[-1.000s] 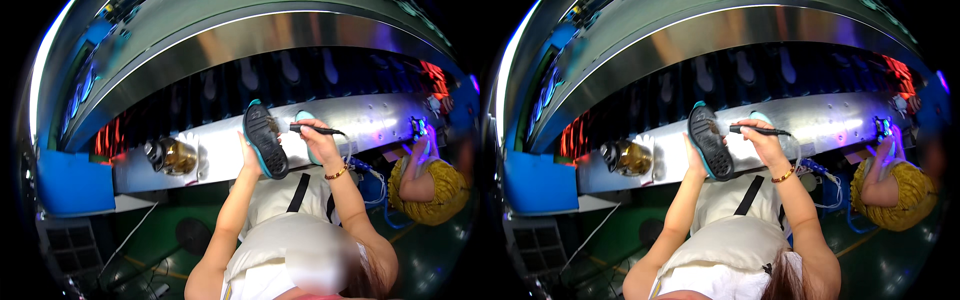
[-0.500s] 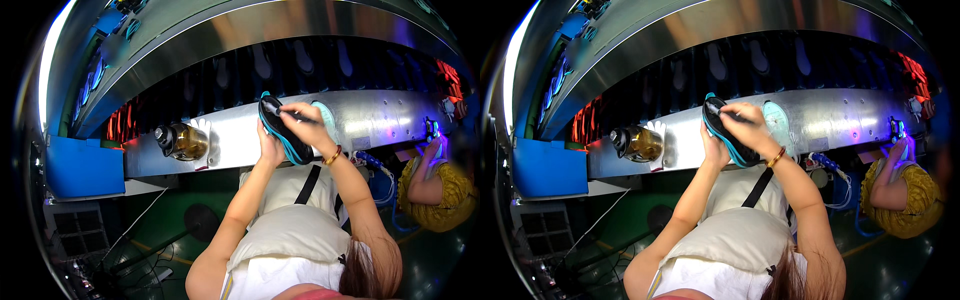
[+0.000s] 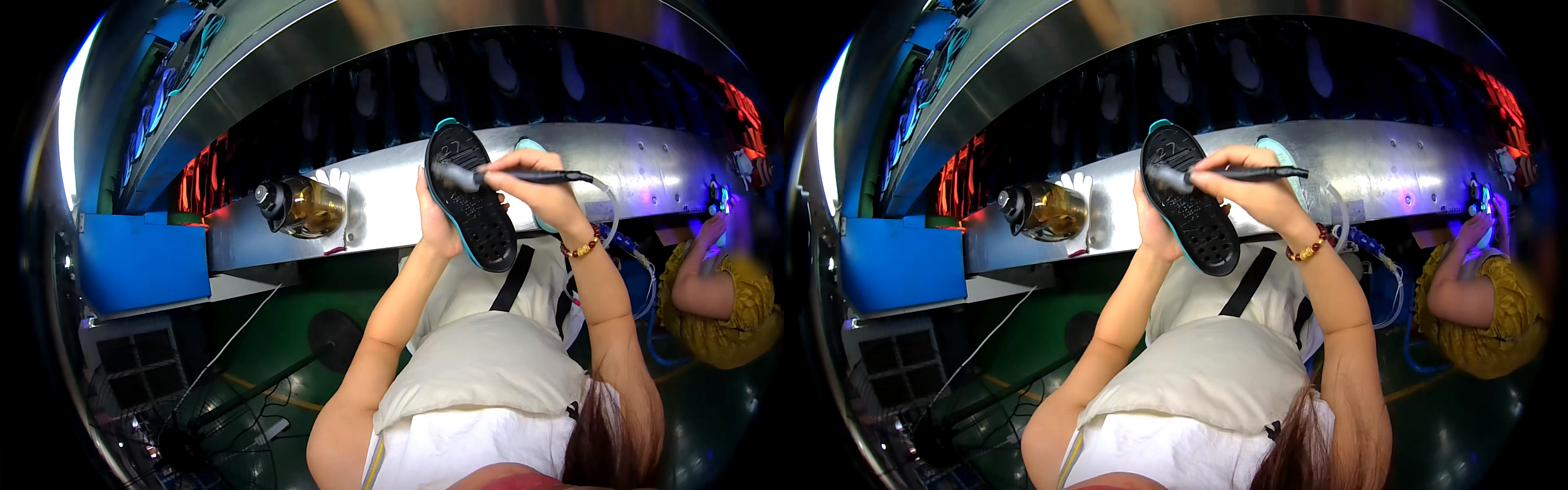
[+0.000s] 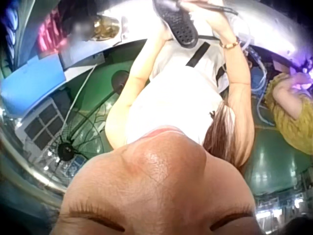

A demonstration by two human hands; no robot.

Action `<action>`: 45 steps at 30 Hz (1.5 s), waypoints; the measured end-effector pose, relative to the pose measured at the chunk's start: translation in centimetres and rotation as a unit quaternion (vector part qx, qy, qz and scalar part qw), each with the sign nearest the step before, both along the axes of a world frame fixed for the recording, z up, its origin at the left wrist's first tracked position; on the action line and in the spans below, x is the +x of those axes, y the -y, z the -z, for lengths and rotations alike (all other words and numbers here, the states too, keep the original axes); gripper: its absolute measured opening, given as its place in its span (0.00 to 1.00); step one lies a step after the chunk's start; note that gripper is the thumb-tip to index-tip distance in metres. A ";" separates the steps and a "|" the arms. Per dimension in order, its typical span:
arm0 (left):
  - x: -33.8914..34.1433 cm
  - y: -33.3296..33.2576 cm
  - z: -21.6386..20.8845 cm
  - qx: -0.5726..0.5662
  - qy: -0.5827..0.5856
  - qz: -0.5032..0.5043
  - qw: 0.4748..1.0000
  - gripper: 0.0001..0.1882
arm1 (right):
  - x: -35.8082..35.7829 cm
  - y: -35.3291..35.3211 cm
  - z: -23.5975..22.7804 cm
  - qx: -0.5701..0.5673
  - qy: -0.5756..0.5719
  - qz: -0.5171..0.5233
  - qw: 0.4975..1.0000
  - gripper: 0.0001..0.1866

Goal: The person picks up shoe soles from a conveyor belt and applies a liquid to the bottom surface using a brush before returning them to the belt.

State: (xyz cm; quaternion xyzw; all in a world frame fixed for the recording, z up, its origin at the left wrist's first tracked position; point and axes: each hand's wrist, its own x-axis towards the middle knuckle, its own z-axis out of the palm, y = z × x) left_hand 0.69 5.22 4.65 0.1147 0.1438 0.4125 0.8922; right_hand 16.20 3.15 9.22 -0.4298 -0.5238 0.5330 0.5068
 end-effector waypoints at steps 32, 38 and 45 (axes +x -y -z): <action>-1.3 -3.1 -3.4 0.122 -0.052 -0.163 0.978 0.44 | 1.3 2.2 0.8 0.085 0.068 -0.024 0.994 0.08; -1.8 -3.2 -3.1 0.105 -0.009 -0.107 0.989 0.42 | 1.6 2.0 2.3 0.021 -0.099 -0.064 0.993 0.08; -1.0 -0.4 -0.9 0.087 0.013 -0.037 0.995 0.27 | -0.5 3.1 1.6 -0.019 -0.067 -0.018 0.997 0.08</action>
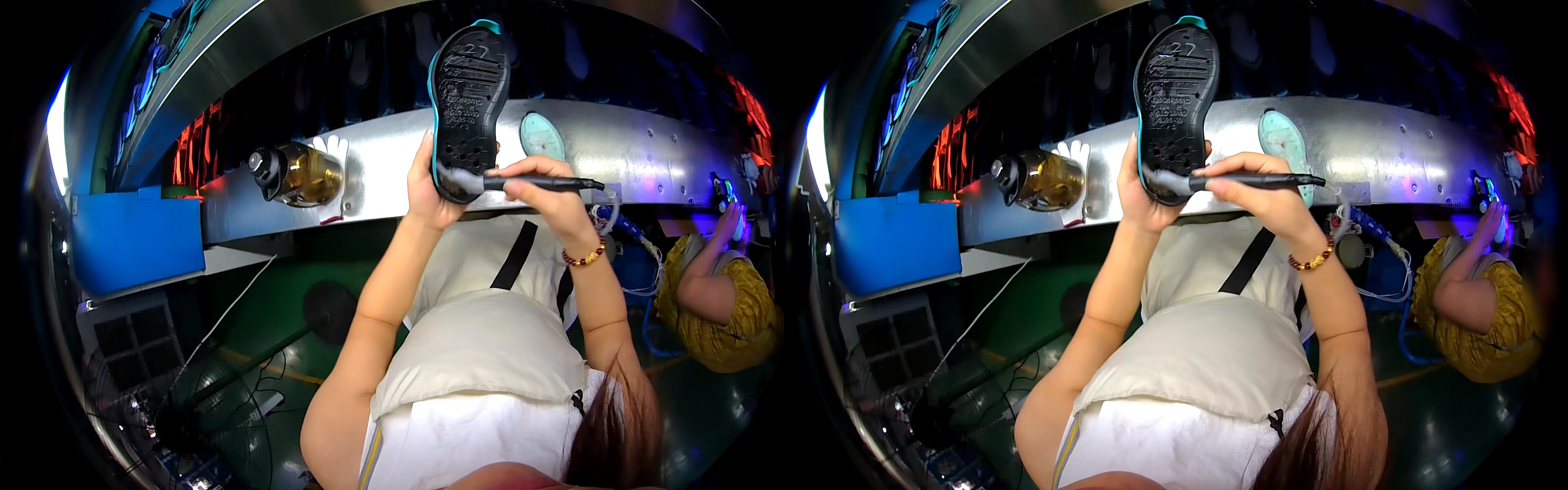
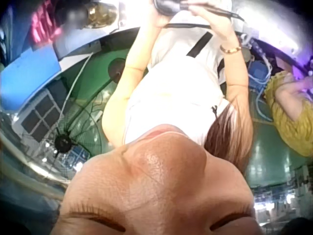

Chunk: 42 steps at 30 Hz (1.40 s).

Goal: The person picks up shoe soles from a conveyor belt and applies a liquid to the bottom surface using a brush before returning them to the belt.

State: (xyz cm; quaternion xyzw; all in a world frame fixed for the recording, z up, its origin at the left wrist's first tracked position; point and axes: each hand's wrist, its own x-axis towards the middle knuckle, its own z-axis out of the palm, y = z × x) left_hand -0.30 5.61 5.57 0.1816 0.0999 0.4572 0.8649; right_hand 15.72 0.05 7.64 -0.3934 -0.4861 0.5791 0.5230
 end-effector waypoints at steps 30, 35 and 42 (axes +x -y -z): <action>-6.2 -2.3 -2.6 -0.016 -0.304 0.232 0.924 0.24 | 5.0 -1.4 -2.5 0.089 0.167 -0.116 0.975 0.11; -7.5 -3.1 -2.8 0.008 -0.210 0.213 0.954 0.30 | 3.9 0.0 -3.4 0.157 0.200 -0.138 0.957 0.08; -1.3 -0.9 1.9 -0.068 -0.050 0.126 0.988 0.48 | 1.5 -0.6 -1.5 0.034 0.174 0.063 0.982 0.06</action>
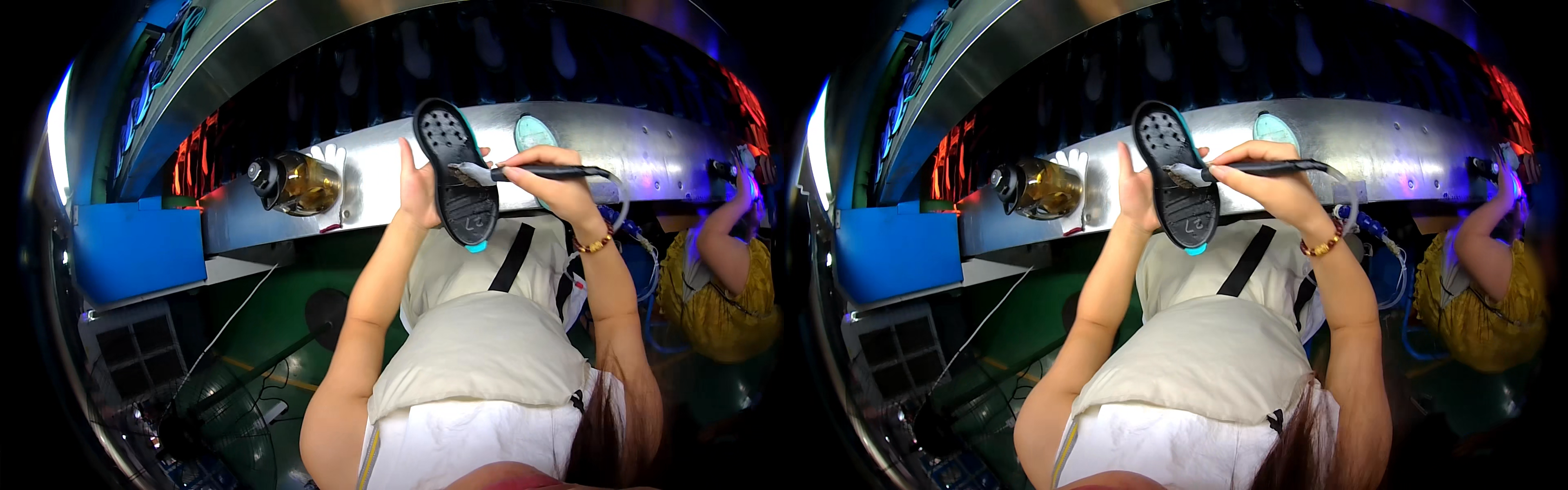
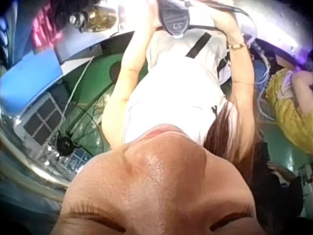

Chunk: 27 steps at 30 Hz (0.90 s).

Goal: The person picks up shoe soles from a conveyor belt and applies a liquid to the bottom surface using a brush before returning them to the belt.

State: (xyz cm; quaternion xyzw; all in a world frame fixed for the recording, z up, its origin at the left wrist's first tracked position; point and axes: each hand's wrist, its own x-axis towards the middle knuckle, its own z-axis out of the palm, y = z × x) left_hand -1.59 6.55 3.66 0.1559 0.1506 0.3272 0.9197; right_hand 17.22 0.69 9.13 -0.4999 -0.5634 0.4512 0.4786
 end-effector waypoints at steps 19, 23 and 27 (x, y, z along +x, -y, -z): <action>0.4 -0.6 -1.3 -0.018 0.146 -0.116 0.982 0.42 | -2.1 1.8 -1.4 0.206 0.073 -0.180 0.959 0.09; -0.3 -1.0 -1.5 0.009 0.109 -0.123 0.986 0.43 | -0.4 1.3 -0.3 0.048 0.015 -0.082 0.995 0.10; -0.4 -1.3 -2.9 0.001 0.099 -0.112 0.989 0.42 | -0.7 1.7 -0.3 0.141 0.036 -0.219 0.965 0.08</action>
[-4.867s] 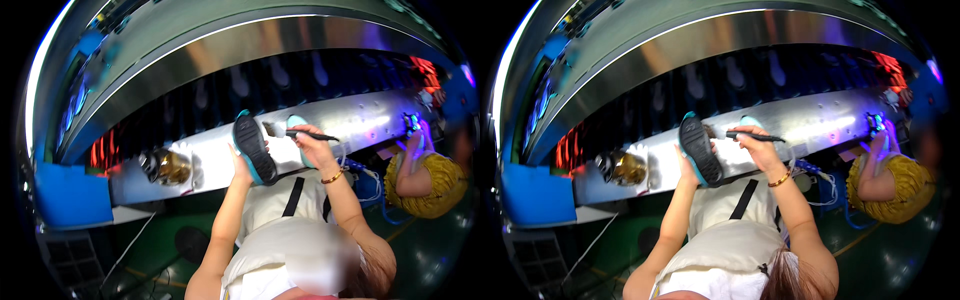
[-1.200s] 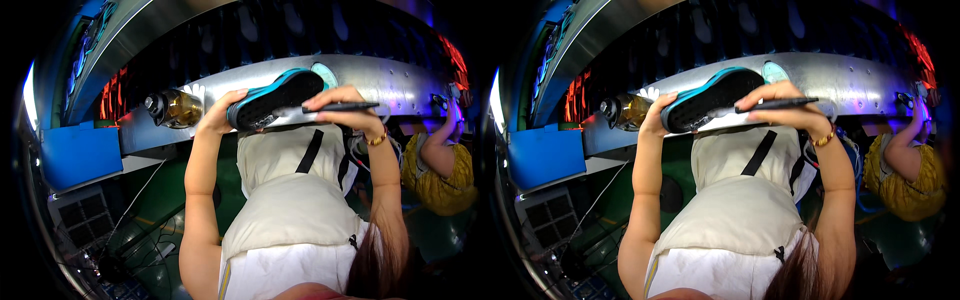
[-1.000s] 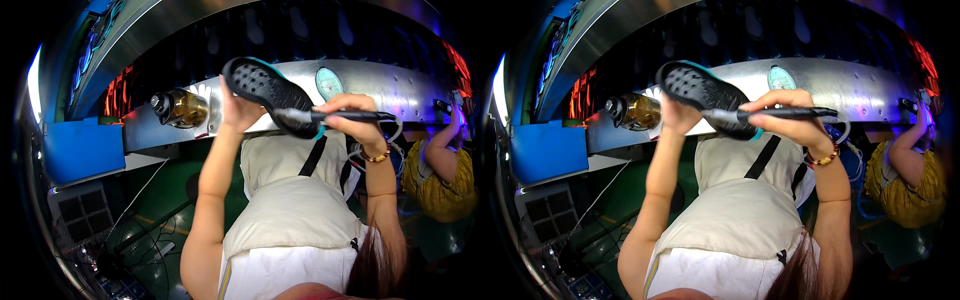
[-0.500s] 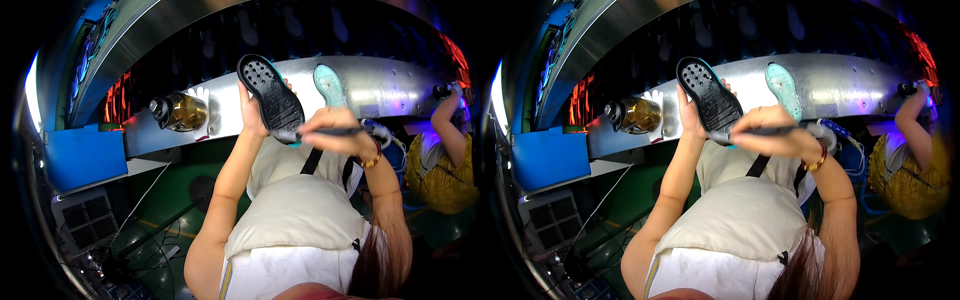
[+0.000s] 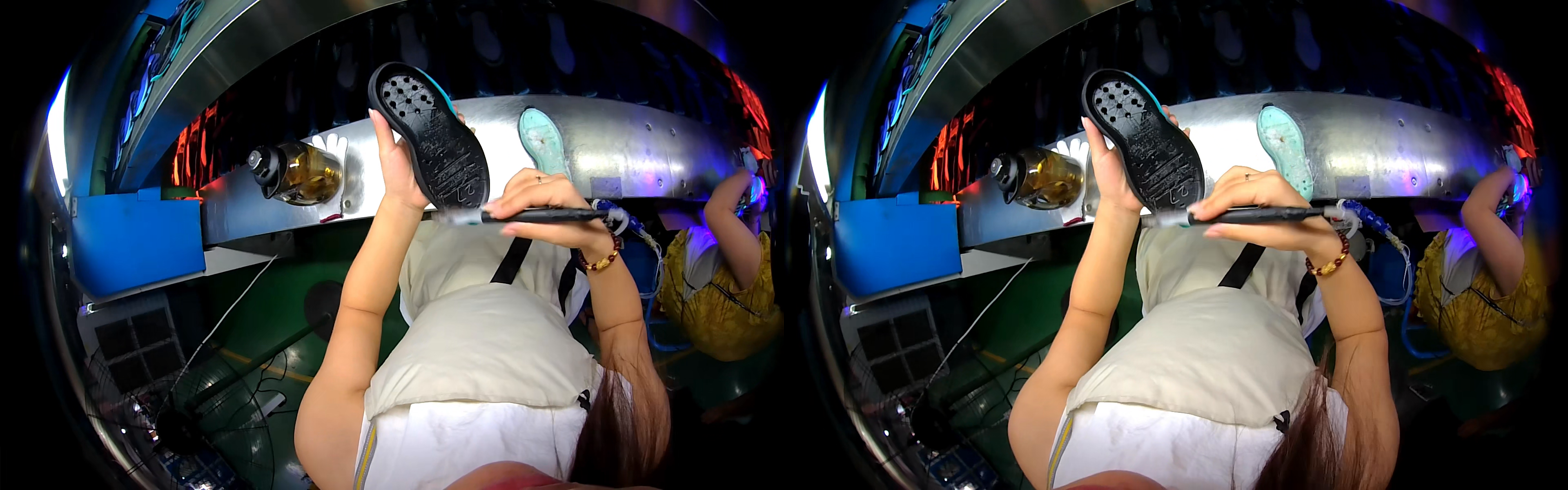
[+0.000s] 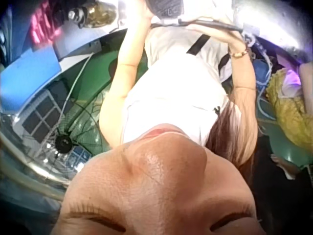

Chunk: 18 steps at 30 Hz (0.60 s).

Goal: The person picks up shoe soles from a conveyor belt and applies a liquid to the bottom surface using a brush before returning them to the belt.

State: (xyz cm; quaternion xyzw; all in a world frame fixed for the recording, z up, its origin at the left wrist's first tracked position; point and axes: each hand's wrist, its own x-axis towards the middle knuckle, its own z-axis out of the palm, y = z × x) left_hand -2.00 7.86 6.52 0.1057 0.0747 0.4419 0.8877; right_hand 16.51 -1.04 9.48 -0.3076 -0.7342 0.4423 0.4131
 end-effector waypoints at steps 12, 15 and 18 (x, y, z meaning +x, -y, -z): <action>1.1 2.8 -1.6 0.026 -0.090 -0.072 0.993 0.26 | -3.5 1.2 0.6 -0.165 -0.179 0.167 0.956 0.06; 0.6 1.9 -1.3 0.021 -0.048 -0.067 0.996 0.28 | -1.7 0.2 0.6 -0.153 -0.256 0.075 0.951 0.07; 0.8 1.4 -1.3 0.035 -0.059 -0.065 0.995 0.28 | -0.9 -1.2 0.1 -0.061 -0.133 0.149 0.978 0.08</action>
